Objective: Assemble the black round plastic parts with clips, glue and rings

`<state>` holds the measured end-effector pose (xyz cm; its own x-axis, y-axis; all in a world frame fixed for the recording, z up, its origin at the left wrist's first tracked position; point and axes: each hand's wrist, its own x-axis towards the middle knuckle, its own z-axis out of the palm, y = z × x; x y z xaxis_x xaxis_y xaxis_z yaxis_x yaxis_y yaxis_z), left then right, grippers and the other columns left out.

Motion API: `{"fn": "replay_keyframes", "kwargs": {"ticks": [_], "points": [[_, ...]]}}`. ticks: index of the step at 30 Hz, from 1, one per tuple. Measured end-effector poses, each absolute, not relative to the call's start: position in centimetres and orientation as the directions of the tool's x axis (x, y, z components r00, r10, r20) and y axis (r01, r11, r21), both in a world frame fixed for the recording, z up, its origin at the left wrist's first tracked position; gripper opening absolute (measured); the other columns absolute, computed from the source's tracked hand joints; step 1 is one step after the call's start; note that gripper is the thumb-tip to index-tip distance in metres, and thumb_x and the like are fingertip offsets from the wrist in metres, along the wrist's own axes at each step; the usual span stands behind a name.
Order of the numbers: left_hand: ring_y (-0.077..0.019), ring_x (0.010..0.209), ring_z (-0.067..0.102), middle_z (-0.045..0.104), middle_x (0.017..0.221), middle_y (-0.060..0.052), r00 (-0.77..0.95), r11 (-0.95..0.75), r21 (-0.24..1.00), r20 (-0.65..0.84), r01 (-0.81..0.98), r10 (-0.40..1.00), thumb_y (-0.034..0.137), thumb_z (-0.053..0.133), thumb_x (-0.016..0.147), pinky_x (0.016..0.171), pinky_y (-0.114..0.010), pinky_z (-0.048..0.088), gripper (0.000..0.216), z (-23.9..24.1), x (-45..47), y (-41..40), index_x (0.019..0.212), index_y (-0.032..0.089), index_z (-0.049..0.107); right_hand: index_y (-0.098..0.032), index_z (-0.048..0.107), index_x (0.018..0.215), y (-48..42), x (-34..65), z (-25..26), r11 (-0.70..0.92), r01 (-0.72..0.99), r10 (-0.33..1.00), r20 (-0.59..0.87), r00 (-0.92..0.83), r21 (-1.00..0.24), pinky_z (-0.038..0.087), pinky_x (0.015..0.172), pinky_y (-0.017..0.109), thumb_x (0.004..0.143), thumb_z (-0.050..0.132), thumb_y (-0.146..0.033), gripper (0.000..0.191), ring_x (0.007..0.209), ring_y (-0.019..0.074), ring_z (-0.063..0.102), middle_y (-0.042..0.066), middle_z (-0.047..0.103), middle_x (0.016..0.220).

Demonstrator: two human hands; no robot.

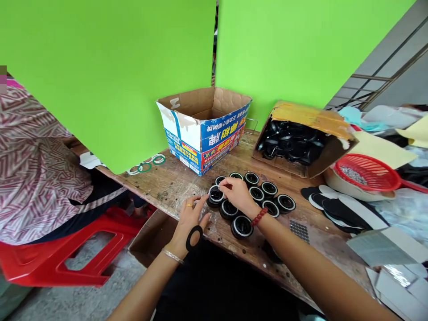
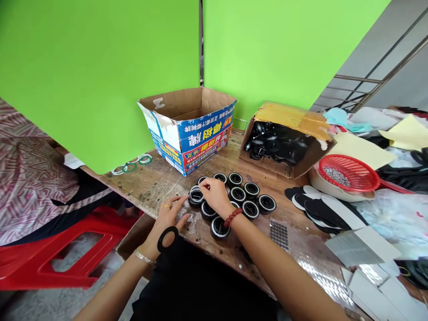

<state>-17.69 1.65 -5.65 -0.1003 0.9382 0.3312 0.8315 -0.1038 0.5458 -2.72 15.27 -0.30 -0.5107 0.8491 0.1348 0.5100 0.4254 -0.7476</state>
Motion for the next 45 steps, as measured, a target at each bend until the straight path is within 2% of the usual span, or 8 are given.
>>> {"fn": "replay_keyframes", "kwargs": {"ticks": [5,10,18,23,29,34,41,45], "points": [[-0.0298,0.121,0.046,0.047,0.130,-0.012,-0.066,-0.107,0.464,0.342,0.880,0.937,0.023,0.055,0.092,0.105,-0.052,0.044,0.044,-5.6,-17.7,2.1,0.136,0.026,0.052,-0.016,0.070,0.070,15.1,-2.8,-0.4,0.532,0.549,0.796,0.161,-0.584,-0.644,0.046,0.080,0.031,0.085,0.054,-0.009,0.023,0.080,0.0184,0.060,0.006,0.066,0.080],[-0.0300,0.118,0.047,0.048,0.129,-0.013,-0.044,-0.111,0.407,0.353,0.906,0.935,0.021,0.055,0.092,0.102,-0.051,0.046,0.042,-5.4,-17.7,2.2,0.134,0.023,0.055,-0.014,0.074,0.088,14.2,-1.6,-0.3,0.650,0.614,0.732,0.150,-0.665,-0.448,0.045,0.085,0.030,0.089,0.047,-0.007,0.029,0.092,0.0193,0.058,0.011,0.063,0.098],[-0.0333,0.118,0.049,0.056,0.126,-0.014,-0.041,-0.018,0.200,0.289,0.980,0.956,0.019,0.062,0.088,0.095,-0.051,0.048,0.045,-4.0,-17.1,2.2,0.132,0.025,0.059,-0.013,0.073,0.100,13.1,-1.4,1.0,0.726,0.659,0.667,-0.033,-0.744,-0.195,0.045,0.078,0.029,0.093,0.045,-0.007,0.029,0.095,0.0214,0.055,0.012,0.061,0.101],[-0.0324,0.119,0.050,0.060,0.124,-0.012,-0.004,-0.029,0.096,0.328,0.995,0.945,0.020,0.060,0.089,0.098,-0.049,0.048,0.037,-3.4,-17.0,2.6,0.126,0.025,0.064,-0.010,0.070,0.105,12.5,-1.8,1.7,0.735,0.673,0.666,-0.099,-0.739,-0.079,0.046,0.077,0.030,0.094,0.039,-0.006,0.032,0.098,0.0234,0.057,0.014,0.061,0.107],[-0.0332,0.116,0.052,0.060,0.125,-0.013,0.021,-0.050,0.073,0.353,0.996,0.935,0.027,0.060,0.089,0.093,-0.047,0.050,0.032,-3.3,-17.4,3.5,0.120,0.024,0.067,-0.012,0.071,0.098,12.1,-1.8,2.2,0.724,0.684,0.679,-0.080,-0.730,-0.089,0.049,0.078,0.030,0.093,0.043,-0.008,0.028,0.100,0.0233,0.058,0.014,0.063,0.106],[-0.0354,0.122,0.047,0.055,0.136,-0.016,0.032,-0.036,0.005,0.352,0.999,0.935,0.019,0.045,0.094,0.093,-0.050,0.049,0.046,-3.6,-17.0,4.8,0.139,0.025,0.055,-0.011,0.071,0.100,11.8,-1.6,1.9,0.718,0.685,0.687,-0.030,-0.726,-0.120,0.052,0.077,0.034,0.095,0.043,-0.010,0.028,0.102,0.0252,0.057,0.015,0.062,0.109],[-0.0369,0.121,0.049,0.059,0.131,-0.017,0.049,-0.044,-0.024,0.282,0.999,0.958,0.017,0.039,0.093,0.092,-0.054,0.049,0.045,-3.1,-16.9,5.5,0.129,0.024,0.064,-0.012,0.069,0.102,11.3,-0.8,1.7,0.717,0.678,0.691,0.036,-0.722,-0.164,0.052,0.079,0.036,0.095,0.044,-0.014,0.026,0.104,0.0262,0.057,0.014,0.063,0.109],[-0.0372,0.111,0.056,0.061,0.123,-0.020,0.075,-0.112,0.070,0.394,0.991,0.916,0.027,0.035,0.095,0.091,-0.058,0.049,0.044,-3.4,-17.6,5.9,0.126,0.017,0.064,-0.014,0.065,0.106,11.0,4.3,2.3,0.713,0.662,0.702,0.244,-0.670,-0.231,0.050,0.087,0.037,0.090,0.050,-0.010,0.022,0.100,0.0230,0.057,0.011,0.064,0.106]]}}
